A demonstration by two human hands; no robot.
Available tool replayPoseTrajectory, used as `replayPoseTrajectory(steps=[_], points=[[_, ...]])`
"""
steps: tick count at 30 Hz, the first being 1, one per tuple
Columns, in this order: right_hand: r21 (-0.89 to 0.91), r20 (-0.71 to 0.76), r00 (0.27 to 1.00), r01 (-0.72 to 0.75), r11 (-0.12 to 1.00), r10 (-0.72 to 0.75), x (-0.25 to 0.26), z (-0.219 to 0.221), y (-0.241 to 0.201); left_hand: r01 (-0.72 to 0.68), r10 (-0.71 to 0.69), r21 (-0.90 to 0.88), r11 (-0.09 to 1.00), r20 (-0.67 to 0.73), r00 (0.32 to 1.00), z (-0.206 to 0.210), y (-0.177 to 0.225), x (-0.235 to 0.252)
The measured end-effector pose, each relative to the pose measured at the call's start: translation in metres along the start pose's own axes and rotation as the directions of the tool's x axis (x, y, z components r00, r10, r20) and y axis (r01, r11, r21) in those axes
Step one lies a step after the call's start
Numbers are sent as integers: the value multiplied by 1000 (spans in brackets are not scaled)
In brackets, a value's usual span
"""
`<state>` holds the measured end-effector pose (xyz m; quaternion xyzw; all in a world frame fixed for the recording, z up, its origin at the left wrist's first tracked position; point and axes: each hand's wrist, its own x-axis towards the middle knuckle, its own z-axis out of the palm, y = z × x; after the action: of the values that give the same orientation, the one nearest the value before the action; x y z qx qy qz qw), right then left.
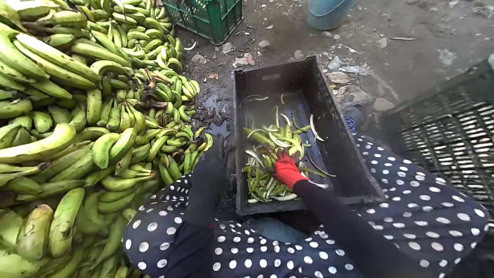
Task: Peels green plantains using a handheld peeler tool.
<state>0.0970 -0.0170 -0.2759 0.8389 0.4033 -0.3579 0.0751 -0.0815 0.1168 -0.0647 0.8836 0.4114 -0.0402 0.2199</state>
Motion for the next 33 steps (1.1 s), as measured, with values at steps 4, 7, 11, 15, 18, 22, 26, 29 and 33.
replayPoseTrajectory(steps=[4,7,11,15,18,22,26,29,33], points=[[-74,62,995,83,994,-79,-5,-2,-3,-16,16,-17,1000,-12,1000,3,-7,-5],[8,138,986,94,996,-94,-13,-13,-3,34,-34,-2,999,71,997,10,-7,-1],[466,84,996,-16,885,-26,-34,-33,19,88,-74,-45,995,258,963,31,3,7],[791,-82,996,86,605,-35,-58,-54,36,120,-46,-186,975,359,932,61,17,15],[887,-212,961,265,377,-176,-82,-64,30,161,17,-634,756,265,964,103,16,20],[831,-277,876,424,359,-394,-107,-79,29,354,-125,-820,450,334,934,90,34,11],[503,-220,776,610,613,-591,-123,-98,30,407,108,-912,47,409,906,105,19,7],[267,-166,703,707,655,-691,-124,-102,32,434,108,-898,-76,425,899,129,18,13],[423,-156,891,450,786,-426,-143,-85,35,381,-217,-901,209,337,916,132,27,37]])
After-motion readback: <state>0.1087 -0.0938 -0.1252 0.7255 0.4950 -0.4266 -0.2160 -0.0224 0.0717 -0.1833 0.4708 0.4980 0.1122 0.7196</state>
